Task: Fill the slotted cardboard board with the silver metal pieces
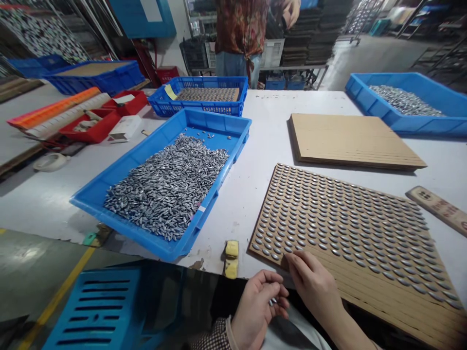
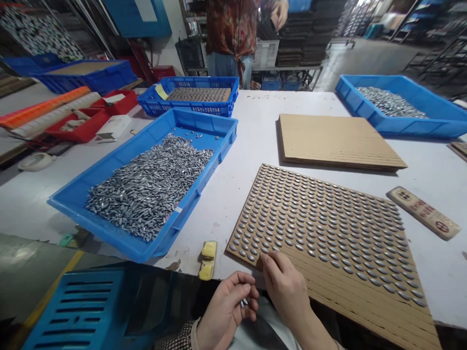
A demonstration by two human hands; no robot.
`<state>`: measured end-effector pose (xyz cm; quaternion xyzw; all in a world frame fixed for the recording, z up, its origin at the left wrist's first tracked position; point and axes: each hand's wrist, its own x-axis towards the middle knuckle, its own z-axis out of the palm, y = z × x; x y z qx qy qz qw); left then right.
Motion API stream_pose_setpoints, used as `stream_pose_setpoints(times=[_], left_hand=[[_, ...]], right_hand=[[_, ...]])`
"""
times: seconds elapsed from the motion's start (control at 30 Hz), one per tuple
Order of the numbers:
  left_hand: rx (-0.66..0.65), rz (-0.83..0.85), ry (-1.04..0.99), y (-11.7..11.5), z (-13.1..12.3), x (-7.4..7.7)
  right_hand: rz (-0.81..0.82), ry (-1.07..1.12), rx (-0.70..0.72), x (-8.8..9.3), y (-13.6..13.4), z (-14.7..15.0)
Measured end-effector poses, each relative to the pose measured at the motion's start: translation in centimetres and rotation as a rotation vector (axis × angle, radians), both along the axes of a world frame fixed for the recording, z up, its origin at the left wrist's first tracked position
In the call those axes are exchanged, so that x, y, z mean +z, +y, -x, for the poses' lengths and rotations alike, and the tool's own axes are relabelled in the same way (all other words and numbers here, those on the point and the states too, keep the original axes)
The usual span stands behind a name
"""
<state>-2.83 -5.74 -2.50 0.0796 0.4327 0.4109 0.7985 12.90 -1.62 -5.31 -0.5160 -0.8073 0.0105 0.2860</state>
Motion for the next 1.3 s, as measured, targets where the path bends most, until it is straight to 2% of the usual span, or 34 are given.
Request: stream_pose_setpoints(times=[0.2,0.4,0.5,0.57,0.63,0.73,0.83,0.9,1.03,1.17,1.3], left_hand=[[0.081,-0.009,-0.085,0.6,0.2,0.9],[0.185,-0.023,-0.181,1.4,0.4,1.9],[0.198,-0.022,-0.220,1.5,0.1,2.1],[0.183,-0.008,-0.235,1.6,-0.1,2.1],[0.171,0.012,-0.239,1.6,-0.2,2.2],[0.174,0.008,-0.214,1.5,-0.4,2.3],[0.173,-0.038,-0.199,1.0,-0.3,2.1],[0.147,-0.047,-0.195,0.7,-0.2,1.9],[0.092,-0.001,-0.136,0.2,0.0,1.7],[0.079,0.022,-0.109,0.2,0.0,1.8],[0.086,0.019,-0.111,0.1,0.1,1.5]], right_hand=[[0.004,0.050,0.007,0.3,0.1,0.1],[0.103,0.244,0.109,2.9,-1.2,-0.8],[0.175,0.160,0.230,4.1,-2.1,-0.4],[0.192,0.093,0.263,4.3,-2.4,0.2],[0.203,0.099,0.260,4.1,-2.6,0.8],[0.237,0.228,0.275,3.9,-2.9,1.2],[0.260,0.375,0.292,4.0,-3.0,0.5],[0.259,0.414,0.235,3.9,-2.9,-0.6],[0.158,0.352,0.072,2.8,-2.2,-2.6],[0.034,0.240,0.050,1.2,-1.4,-2.8],[-0.015,0.157,0.044,0.4,-0.9,-2.0]])
